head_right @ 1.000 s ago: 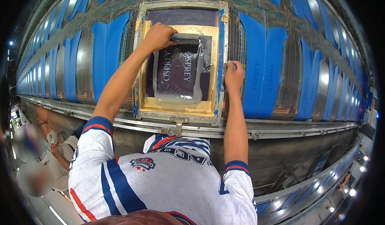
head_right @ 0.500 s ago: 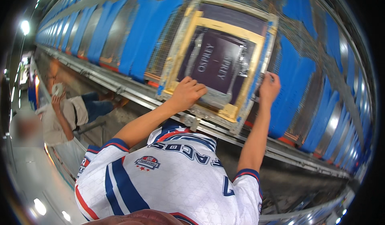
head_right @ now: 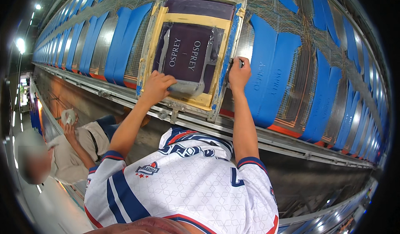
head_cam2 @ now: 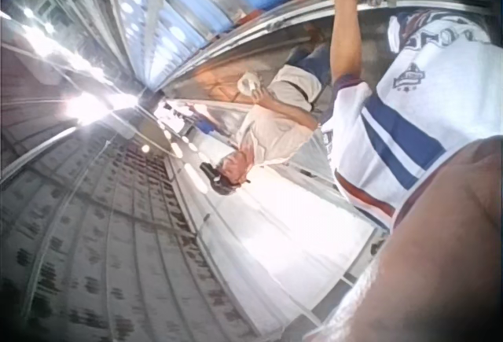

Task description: The person uses a squeegee to pull dark ink across a screen-printing frame mounted over a garment. The person repeatedly wipes the squeegee and repositions the frame while continuing to pull ink across the mesh.

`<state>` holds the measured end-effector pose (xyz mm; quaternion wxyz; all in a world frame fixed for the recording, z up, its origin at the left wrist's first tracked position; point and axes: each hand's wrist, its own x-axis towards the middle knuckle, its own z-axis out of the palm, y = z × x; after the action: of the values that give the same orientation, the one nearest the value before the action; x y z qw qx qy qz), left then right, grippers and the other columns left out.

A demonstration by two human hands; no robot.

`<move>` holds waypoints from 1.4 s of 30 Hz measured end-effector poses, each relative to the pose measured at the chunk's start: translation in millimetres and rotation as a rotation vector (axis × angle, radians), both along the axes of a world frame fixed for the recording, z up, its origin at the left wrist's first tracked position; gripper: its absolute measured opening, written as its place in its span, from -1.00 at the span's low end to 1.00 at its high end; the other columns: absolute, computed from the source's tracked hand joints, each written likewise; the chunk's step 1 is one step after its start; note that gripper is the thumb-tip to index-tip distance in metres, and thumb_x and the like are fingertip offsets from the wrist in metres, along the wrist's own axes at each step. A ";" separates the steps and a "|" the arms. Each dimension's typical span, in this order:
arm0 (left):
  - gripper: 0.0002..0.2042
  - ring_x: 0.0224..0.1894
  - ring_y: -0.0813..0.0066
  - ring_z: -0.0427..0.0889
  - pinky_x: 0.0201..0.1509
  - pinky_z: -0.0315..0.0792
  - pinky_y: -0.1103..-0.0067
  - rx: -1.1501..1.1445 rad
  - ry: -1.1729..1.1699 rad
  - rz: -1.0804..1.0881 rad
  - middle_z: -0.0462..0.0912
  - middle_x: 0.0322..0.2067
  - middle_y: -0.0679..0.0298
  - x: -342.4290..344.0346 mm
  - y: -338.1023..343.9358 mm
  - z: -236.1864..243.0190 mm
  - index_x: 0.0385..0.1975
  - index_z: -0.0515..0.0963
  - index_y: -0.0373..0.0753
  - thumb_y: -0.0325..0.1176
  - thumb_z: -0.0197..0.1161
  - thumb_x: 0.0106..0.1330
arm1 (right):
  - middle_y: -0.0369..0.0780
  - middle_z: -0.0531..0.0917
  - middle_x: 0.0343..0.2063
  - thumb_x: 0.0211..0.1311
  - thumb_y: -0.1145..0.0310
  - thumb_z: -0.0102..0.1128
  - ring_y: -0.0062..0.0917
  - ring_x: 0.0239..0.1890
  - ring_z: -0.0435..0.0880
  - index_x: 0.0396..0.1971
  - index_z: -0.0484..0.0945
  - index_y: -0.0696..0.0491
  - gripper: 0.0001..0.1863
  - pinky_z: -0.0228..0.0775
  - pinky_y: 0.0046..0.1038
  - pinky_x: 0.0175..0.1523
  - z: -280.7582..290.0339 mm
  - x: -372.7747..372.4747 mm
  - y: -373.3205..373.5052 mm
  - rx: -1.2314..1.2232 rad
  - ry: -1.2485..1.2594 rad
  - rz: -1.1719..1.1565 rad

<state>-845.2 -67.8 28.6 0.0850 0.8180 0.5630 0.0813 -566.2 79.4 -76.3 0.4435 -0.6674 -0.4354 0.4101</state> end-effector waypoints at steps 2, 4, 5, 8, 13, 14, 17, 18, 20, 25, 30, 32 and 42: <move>-0.63 -0.23 0.41 0.57 -0.03 0.31 0.40 0.050 0.004 -0.011 0.64 -0.24 0.41 -7.6 -18.3 2.6 -0.19 0.61 -0.08 -0.40 0.39 -0.10 | -0.17 0.67 -0.41 0.30 0.25 0.23 -0.48 -0.40 0.52 -0.25 0.62 0.16 -0.74 0.38 -0.38 -0.18 -0.3 -5.1 -2.2 0.032 -0.038 -0.014; -0.66 -0.26 0.41 0.56 -0.05 0.30 0.41 0.113 -0.008 -0.028 0.62 -0.25 0.39 -21.9 -41.4 -8.1 -0.21 0.59 -0.11 -0.41 0.35 -0.07 | -0.20 0.65 -0.46 0.30 0.25 0.23 -0.52 -0.46 0.49 -0.24 0.63 0.15 -0.75 0.36 -0.39 -0.23 17.6 -13.1 -3.3 -0.052 -0.103 -0.030; -0.69 -0.27 0.40 0.56 -0.05 0.30 0.42 0.094 -0.002 -0.044 0.62 -0.26 0.39 -24.2 -50.0 -12.5 -0.22 0.58 -0.12 -0.41 0.32 -0.04 | -0.22 0.62 -0.51 0.32 0.24 0.22 -0.54 -0.52 0.47 -0.23 0.63 0.12 -0.76 0.34 -0.36 -0.29 9.3 -12.0 -2.8 0.008 -0.155 -0.032; -0.70 -0.28 0.40 0.55 -0.05 0.31 0.41 0.055 0.019 -0.075 0.61 -0.23 0.38 -24.0 -52.6 -26.3 -0.21 0.57 -0.12 -0.42 0.29 -0.03 | -0.22 0.59 -0.54 0.34 0.22 0.21 -0.53 -0.53 0.47 -0.22 0.62 0.09 -0.76 0.33 -0.32 -0.33 14.9 -10.8 -1.9 -0.056 -0.251 0.010; -0.62 -0.25 0.38 0.57 -0.02 0.33 0.36 0.098 0.035 -0.110 0.65 -0.16 0.36 -34.0 24.0 -41.6 -0.14 0.58 -0.10 -0.46 0.32 -0.04 | -0.20 0.61 -0.49 0.36 0.19 0.19 -0.50 -0.49 0.49 -0.20 0.61 0.10 -0.73 0.35 -0.35 -0.26 37.4 -13.1 3.3 -0.211 -0.381 0.097; -0.62 -0.25 0.37 0.58 -0.02 0.33 0.36 0.136 0.052 -0.120 0.66 -0.17 0.35 -37.2 49.9 -44.3 -0.13 0.58 -0.11 -0.46 0.32 -0.04 | -0.18 0.63 -0.48 0.37 0.19 0.18 -0.47 -0.49 0.52 -0.20 0.60 0.11 -0.73 0.39 -0.33 -0.22 39.2 -13.0 3.7 -0.250 -0.402 0.120; -0.66 -0.24 0.32 0.62 -0.02 0.35 0.35 0.139 0.057 -0.110 0.69 -0.17 0.33 -43.3 140.2 -44.2 -0.17 0.62 -0.10 -0.42 0.37 -0.03 | -0.15 0.66 -0.42 0.37 0.20 0.18 -0.41 -0.42 0.58 -0.20 0.60 0.12 -0.73 0.40 -0.32 -0.19 9.5 -11.6 0.5 -0.098 -0.385 0.015; -0.70 -0.24 0.29 0.63 -0.04 0.36 0.34 0.101 0.078 -0.103 0.70 -0.18 0.32 -44.9 162.9 -36.9 -0.20 0.64 -0.10 -0.39 0.40 -0.01 | -0.14 0.66 -0.41 0.37 0.20 0.18 -0.39 -0.40 0.59 -0.20 0.60 0.12 -0.73 0.40 -0.32 -0.19 9.5 -13.7 1.1 -0.088 -0.368 0.007; -0.73 -0.26 0.24 0.64 -0.06 0.38 0.34 0.011 0.003 -0.100 0.72 -0.24 0.28 -48.8 188.9 -24.7 -0.23 0.66 -0.11 -0.32 0.44 0.02 | -0.13 0.67 -0.39 0.36 0.19 0.18 -0.36 -0.37 0.60 -0.20 0.60 0.12 -0.72 0.40 -0.31 -0.20 16.1 -19.6 -1.8 -0.073 -0.332 -0.010; -0.64 -0.32 0.14 0.65 -0.11 0.45 0.32 -0.063 0.005 -0.162 0.70 -0.45 0.19 -56.3 251.0 -11.1 -0.23 0.71 -0.15 -0.14 0.52 0.00 | -0.20 0.61 -0.43 0.36 0.18 0.18 -0.48 -0.40 0.50 -0.20 0.61 0.10 -0.72 0.34 -0.36 -0.24 17.6 -19.2 -1.1 -0.093 -0.300 -0.030; -0.61 -0.16 0.10 0.70 -0.03 0.56 0.25 -0.230 0.103 -0.075 0.75 -0.28 0.17 -53.8 273.7 -14.2 -0.13 0.71 -0.04 -0.12 0.49 0.00 | -0.16 0.65 -0.45 0.34 0.19 0.17 -0.42 -0.41 0.57 -0.23 0.61 0.11 -0.73 0.37 -0.34 -0.24 16.4 -22.2 -0.3 -0.067 -0.315 -0.011; -0.64 -0.14 0.10 0.70 -0.04 0.56 0.24 -0.257 0.094 -0.106 0.75 -0.27 0.18 -50.1 245.1 -11.2 -0.17 0.71 -0.04 -0.13 0.48 0.01 | -0.21 0.61 -0.49 0.35 0.19 0.18 -0.50 -0.45 0.50 -0.23 0.62 0.11 -0.73 0.34 -0.38 -0.28 10.2 -19.8 -3.3 -0.073 -0.306 -0.032; -0.72 -0.24 0.35 0.67 -0.03 0.37 0.41 -0.313 0.029 -0.138 0.72 -0.32 0.35 -35.1 100.9 -11.1 -0.30 0.70 -0.04 -0.22 0.52 -0.06 | -0.26 0.57 -0.52 0.35 0.18 0.19 -0.57 -0.49 0.42 -0.22 0.61 0.11 -0.73 0.30 -0.41 -0.31 11.9 -15.4 -1.3 -0.101 -0.297 -0.052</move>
<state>-880.4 33.1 17.5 0.2087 0.8327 0.5123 -0.0253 -581.6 78.1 -64.4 0.3507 -0.7533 -0.4573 0.3168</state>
